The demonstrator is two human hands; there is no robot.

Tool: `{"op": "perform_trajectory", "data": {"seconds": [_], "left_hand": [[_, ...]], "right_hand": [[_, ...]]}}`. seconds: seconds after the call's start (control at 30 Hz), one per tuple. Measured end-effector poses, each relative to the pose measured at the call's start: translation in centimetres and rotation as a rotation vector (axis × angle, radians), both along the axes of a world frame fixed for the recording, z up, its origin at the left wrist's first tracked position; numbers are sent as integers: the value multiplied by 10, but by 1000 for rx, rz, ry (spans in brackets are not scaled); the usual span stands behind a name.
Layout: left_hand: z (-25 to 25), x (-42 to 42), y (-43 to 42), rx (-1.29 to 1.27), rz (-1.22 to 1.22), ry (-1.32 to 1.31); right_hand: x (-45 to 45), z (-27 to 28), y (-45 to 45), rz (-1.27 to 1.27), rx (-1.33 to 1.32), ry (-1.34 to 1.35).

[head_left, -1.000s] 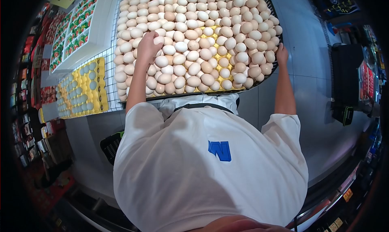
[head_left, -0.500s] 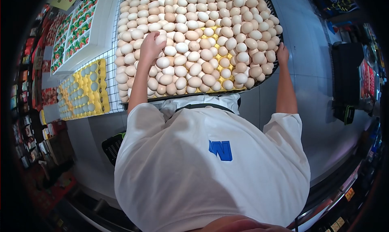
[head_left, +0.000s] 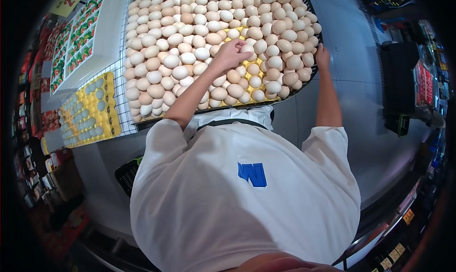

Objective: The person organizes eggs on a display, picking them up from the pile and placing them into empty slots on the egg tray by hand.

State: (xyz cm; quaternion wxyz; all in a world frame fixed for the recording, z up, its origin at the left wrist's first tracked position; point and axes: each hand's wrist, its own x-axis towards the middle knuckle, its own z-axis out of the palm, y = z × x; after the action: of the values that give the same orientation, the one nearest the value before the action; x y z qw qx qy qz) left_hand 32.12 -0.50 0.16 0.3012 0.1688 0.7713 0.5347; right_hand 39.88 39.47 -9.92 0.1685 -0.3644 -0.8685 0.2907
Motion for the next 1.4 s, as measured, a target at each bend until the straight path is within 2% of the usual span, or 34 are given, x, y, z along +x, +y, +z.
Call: {"op": "perform_trajectory", "data": {"seconds": [0.03,0.1,0.17,0.23,0.27,0.37,0.5,0.6,0.7,0.87,1.07,1.23,1.3,1.4], "left_hand": [[-9,6,12,-20,-20,137],[-19,16,31,-99,-54,212],[-30,23,42,-55,-29,238],[-31,30,46,-112,0,461],[-30,31,47,-148,-43,432],[-35,40,48,-61,-23,566],[-42,42,48,-64,-24,595],[-45,42,48,-62,-30,503],[-44,44,46,-55,-23,556],[-40,41,44,-184,-45,616],[-38,40,39,-140,-50,624],[-15,30,17,-219,-79,624],[-1,20,-20,-194,-62,869],[32,-1,-82,-646,-111,848]], "right_hand": [[1,2,-2,1,-1,6],[0,5,-3,3,5,13],[1,6,-5,-4,-43,3],[0,10,-5,-2,-83,-13],[0,11,-6,-5,-72,-21],[0,14,-11,-15,-67,-16],[1,16,-13,-8,-88,30],[0,15,-13,-13,-58,15],[2,18,-15,-1,-68,27],[2,12,-10,-6,-76,23],[0,11,-9,-21,-59,-16],[0,1,1,-14,-76,-37],[0,-3,3,-6,-44,-5],[0,-3,5,11,-82,-58]]}}
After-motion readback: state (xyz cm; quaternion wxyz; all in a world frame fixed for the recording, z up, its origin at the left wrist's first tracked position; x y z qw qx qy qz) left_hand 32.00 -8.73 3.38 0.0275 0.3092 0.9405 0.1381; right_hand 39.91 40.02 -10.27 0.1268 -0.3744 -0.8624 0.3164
